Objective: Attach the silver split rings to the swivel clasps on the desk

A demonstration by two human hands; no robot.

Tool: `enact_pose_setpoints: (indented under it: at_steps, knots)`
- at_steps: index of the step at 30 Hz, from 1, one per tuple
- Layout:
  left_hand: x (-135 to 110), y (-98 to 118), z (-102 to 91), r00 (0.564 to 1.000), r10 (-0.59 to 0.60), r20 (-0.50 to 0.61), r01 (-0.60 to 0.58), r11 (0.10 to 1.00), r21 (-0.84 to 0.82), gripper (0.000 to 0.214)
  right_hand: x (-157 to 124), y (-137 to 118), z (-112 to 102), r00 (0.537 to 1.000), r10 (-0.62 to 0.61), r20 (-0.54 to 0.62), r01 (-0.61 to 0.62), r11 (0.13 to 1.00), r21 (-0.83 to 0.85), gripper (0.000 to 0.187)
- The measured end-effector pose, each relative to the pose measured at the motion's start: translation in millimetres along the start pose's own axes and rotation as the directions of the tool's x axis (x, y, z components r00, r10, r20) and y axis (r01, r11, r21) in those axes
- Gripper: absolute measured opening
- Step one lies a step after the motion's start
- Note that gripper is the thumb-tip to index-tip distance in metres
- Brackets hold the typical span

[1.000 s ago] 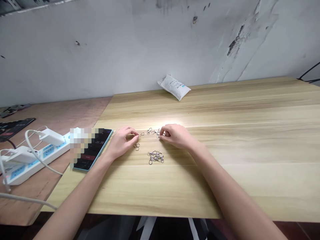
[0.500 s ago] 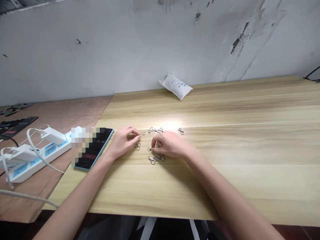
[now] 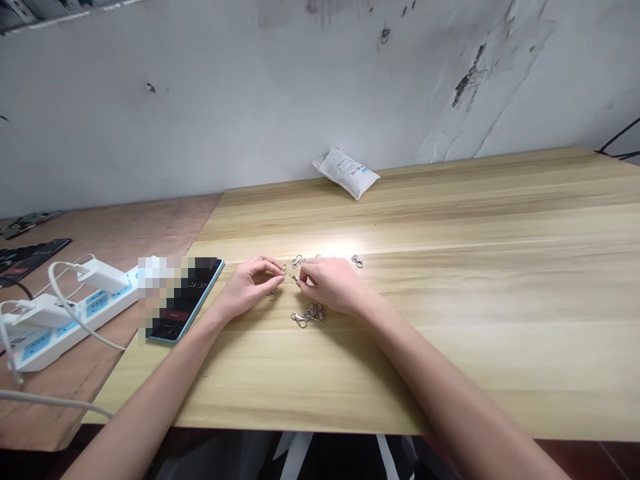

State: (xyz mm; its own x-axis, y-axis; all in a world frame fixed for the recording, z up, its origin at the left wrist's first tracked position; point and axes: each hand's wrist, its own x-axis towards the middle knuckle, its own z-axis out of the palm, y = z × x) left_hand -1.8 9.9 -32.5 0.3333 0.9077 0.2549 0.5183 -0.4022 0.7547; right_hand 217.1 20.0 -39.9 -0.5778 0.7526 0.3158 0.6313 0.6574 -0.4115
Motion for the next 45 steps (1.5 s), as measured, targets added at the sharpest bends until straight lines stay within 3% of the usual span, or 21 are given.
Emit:
enact_pose_setpoints:
  at_steps: [3,7,16,23,27,33,40,45]
  knots:
    - [-0.5,1.0,0.4,1.0,-0.001,0.004,0.001,0.999,-0.039,0.007,0.0,1.1,2.1,0.996,-0.033,-0.087,0.03,0.999,-0.034,0.012]
    - [-1.1,3.3,0.5,1.0,-0.02,0.015,0.021,0.997,-0.07,0.008,-0.2,-0.1,2.5,0.994,-0.053,-0.098,0.048,0.997,-0.057,0.014]
    - [-1.9,5.6,1.2,0.999,-0.009,0.038,0.012,0.996,-0.084,0.009,0.3,-1.0,2.7,0.997,-0.005,-0.071,0.003,1.0,-0.023,0.017]
    - [-1.8,10.2,-2.3,1.0,0.022,-0.007,-0.022,0.999,-0.04,0.006,-1.7,-0.7,-3.3,0.993,0.117,0.033,-0.121,0.977,0.175,0.017]
    - [-2.1,12.6,-2.1,1.0,0.011,-0.016,-0.012,0.997,-0.074,0.007,-0.2,-8.2,-1.0,0.997,0.072,-0.041,-0.066,0.988,0.141,0.026]
    - [-3.8,14.6,2.4,1.0,0.019,-0.021,-0.021,0.996,-0.082,0.008,4.0,-17.5,15.4,0.992,0.017,-0.127,-0.011,0.999,0.049,0.02]
    - [-3.9,14.5,8.5,0.986,0.109,-0.129,-0.084,0.98,0.183,0.005,3.7,-16.6,15.1,0.998,0.013,-0.067,-0.006,0.994,0.108,0.014]
    - [-2.8,13.1,5.6,0.99,0.058,-0.132,-0.053,0.998,0.041,0.003,2.9,-15.8,12.6,0.996,-0.026,-0.091,0.038,0.991,0.128,0.016]
